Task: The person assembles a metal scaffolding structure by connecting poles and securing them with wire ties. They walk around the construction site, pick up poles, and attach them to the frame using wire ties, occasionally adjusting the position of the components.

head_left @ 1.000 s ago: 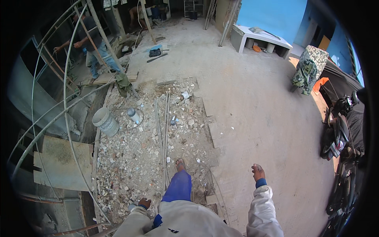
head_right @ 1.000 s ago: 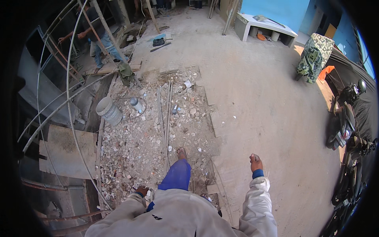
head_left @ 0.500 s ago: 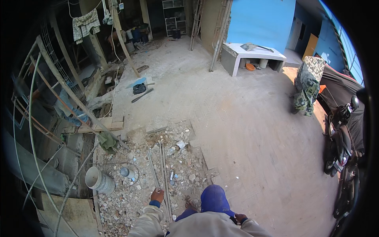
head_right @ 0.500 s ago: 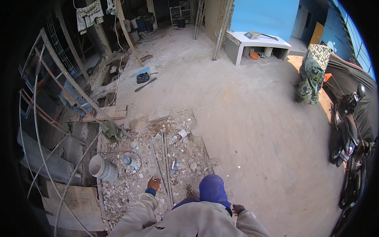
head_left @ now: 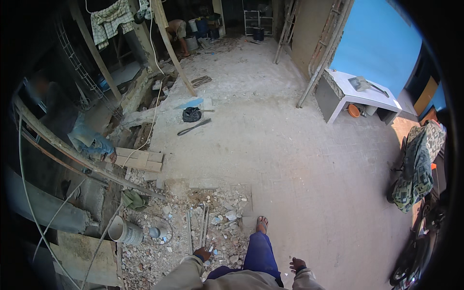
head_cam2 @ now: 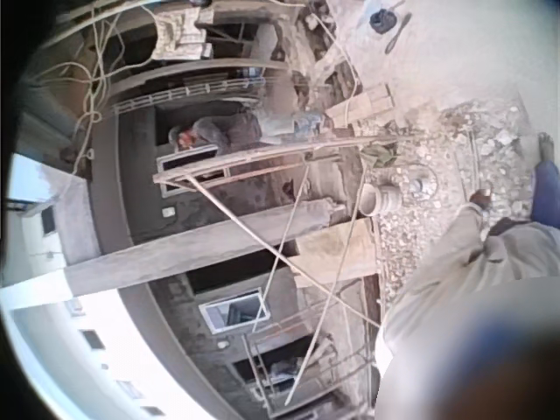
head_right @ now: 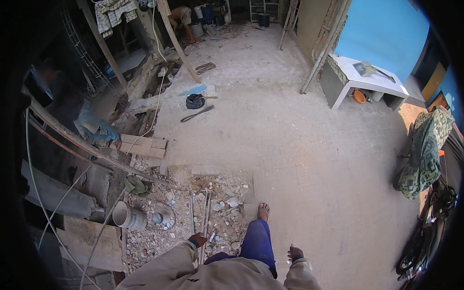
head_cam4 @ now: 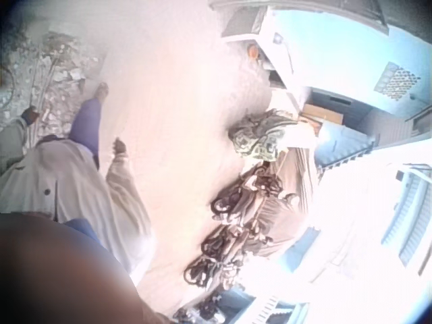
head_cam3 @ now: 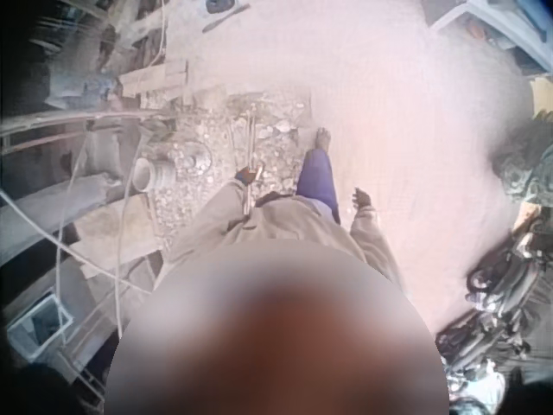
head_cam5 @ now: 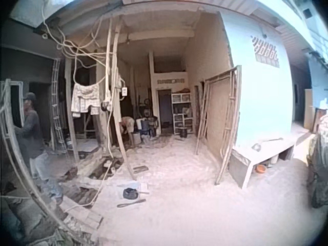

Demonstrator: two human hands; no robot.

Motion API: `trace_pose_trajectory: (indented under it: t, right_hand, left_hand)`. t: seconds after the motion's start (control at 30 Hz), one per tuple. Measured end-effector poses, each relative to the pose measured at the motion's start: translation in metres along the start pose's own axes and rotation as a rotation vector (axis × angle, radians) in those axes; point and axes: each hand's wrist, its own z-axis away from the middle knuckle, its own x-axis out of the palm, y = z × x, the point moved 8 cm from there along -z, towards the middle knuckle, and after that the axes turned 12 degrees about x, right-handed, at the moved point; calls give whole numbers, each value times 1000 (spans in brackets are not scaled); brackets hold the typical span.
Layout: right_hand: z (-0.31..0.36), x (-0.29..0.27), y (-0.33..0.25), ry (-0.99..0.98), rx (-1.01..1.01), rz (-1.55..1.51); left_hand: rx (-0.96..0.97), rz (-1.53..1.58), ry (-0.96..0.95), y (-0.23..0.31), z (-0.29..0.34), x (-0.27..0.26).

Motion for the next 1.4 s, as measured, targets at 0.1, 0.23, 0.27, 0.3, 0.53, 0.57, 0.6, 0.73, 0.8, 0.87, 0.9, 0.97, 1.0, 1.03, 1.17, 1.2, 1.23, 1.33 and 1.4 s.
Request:
trace_pose_trajectory:
  t: [0.1, 0.23, 0.27, 0.3, 0.53, 0.57, 0.6, 0.73, 0.8, 0.87, 0.9, 0.97, 1.0, 1.03, 1.17, 1.2, 1.23, 1.33, 1.4]
  right_hand:
    - [77, -38, -244, 110, -486, -169]
    - [180, -5, -473, 60, -771, 18]
    - [201, 20, -513, 67, -793, 107]
    - [221, 57, -546, 3, -814, 154]
    - [278, 373, -633, -427, -802, 596]
    - [271, 408, -641, -417, -807, 705]
    - [259, 438, -650, -406, -798, 806]
    - [178, 509, -693, -342, -524, 945]
    - [154, 532, -719, -52, -840, 1810]
    - [134, 527, -748, -26, -619, 1929]
    - [131, 541, -771, -5, -665, 1937]
    - [130, 565, -815, 99, -716, 2007]
    - [140, 593, -846, 142, -947, 1930]
    - [141, 620, -872, 88, -975, 1814]
    - [103, 729, -974, 53, -658, 1419]
    - [91, 762, -992, 68, -642, 1439]
    - [81, 796, -1011, 72, -685, 1486]
    - [28, 913, -1063, 88, -701, 1690]
    - [-10, 991, -1088, -1, -697, 1776]
  left_hand:
    - [3, 121, 78, 22, 15, -56]
    - [-94, 397, 384, 52, 13, -138]
    - [-103, 432, 420, 56, 7, -151]
    - [-90, 457, 478, 56, 0, -165]
    - [-267, 542, 580, -30, -98, -183]
    - [-322, 569, 575, -50, -121, -190]
    - [-330, 675, 556, -68, -150, -200]
    - [-492, 740, 372, -124, -246, -285]
    - [-492, 771, 402, -130, -276, -346]
    - [-452, 824, 418, -124, -305, -407]
    - [-419, 828, 448, -115, -317, -431]
    - [-438, 988, 419, -103, -337, -451]
    - [-418, 1049, 457, -101, -352, -459]
    - [-443, 1009, 438, -101, -361, -459]
    - [-470, 996, 469, -105, -390, -445]
    - [-507, 1049, 416, -106, -397, -437]
    - [-497, 1060, 519, -110, -402, -443]
    - [-620, 1130, 636, -118, -421, -459]
    - [-760, 1185, 704, -122, -441, -469]
